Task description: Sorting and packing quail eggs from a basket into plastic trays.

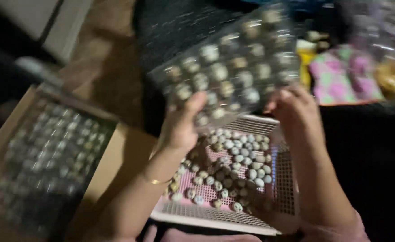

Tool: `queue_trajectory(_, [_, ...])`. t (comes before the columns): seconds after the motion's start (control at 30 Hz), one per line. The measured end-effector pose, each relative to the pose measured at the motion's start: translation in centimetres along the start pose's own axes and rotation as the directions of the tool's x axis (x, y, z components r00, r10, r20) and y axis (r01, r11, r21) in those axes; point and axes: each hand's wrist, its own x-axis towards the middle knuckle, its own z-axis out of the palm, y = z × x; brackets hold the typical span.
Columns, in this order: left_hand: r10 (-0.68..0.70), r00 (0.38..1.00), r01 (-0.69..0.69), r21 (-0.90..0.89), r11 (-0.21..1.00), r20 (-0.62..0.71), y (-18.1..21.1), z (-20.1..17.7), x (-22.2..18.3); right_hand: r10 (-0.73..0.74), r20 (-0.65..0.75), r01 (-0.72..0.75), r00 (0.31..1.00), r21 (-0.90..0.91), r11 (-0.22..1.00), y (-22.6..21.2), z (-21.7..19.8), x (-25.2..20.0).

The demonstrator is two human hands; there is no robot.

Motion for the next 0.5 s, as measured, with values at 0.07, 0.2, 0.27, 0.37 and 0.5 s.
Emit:
queue_trajectory(0.07, [0.024, 1.0, -0.024, 0.069, 0.997, 0.007, -1.0, -0.8, -0.7, -0.004, -0.023, 0.006, 1.0, 0.058, 0.998, 0.3, 0.4, -0.3])
queue_trajectory(0.2, [0.199, 0.98, -0.201, 0.218, 0.955, 0.027, 0.5, 0.5, -1.0, -0.035, -0.14, 0.048, 0.99, 0.089, 0.995, -0.2, 1.1, 0.3])
queue_trajectory(0.27, [0.215, 0.976, -0.213, 0.27, 0.939, 0.023, 1.4, 0.9, -1.7, -0.027, -0.191, 0.045, 0.981, 0.091, 0.995, 0.3, 1.1, 0.4])
queue_trajectory(0.37, [0.281, 0.956, -0.289, 0.112, 0.951, 0.086, 1.6, 1.2, -1.1, -0.008, -0.193, 0.029, 0.981, 0.103, 0.994, 0.4, 0.9, 1.4])
queue_trajectory(0.5, [0.233, 0.97, -0.236, 0.041, 0.971, 0.061, 4.5, 1.7, -1.6, 0.016, -0.071, -0.008, 0.997, 0.107, 0.994, -1.7, 4.1, 0.4])
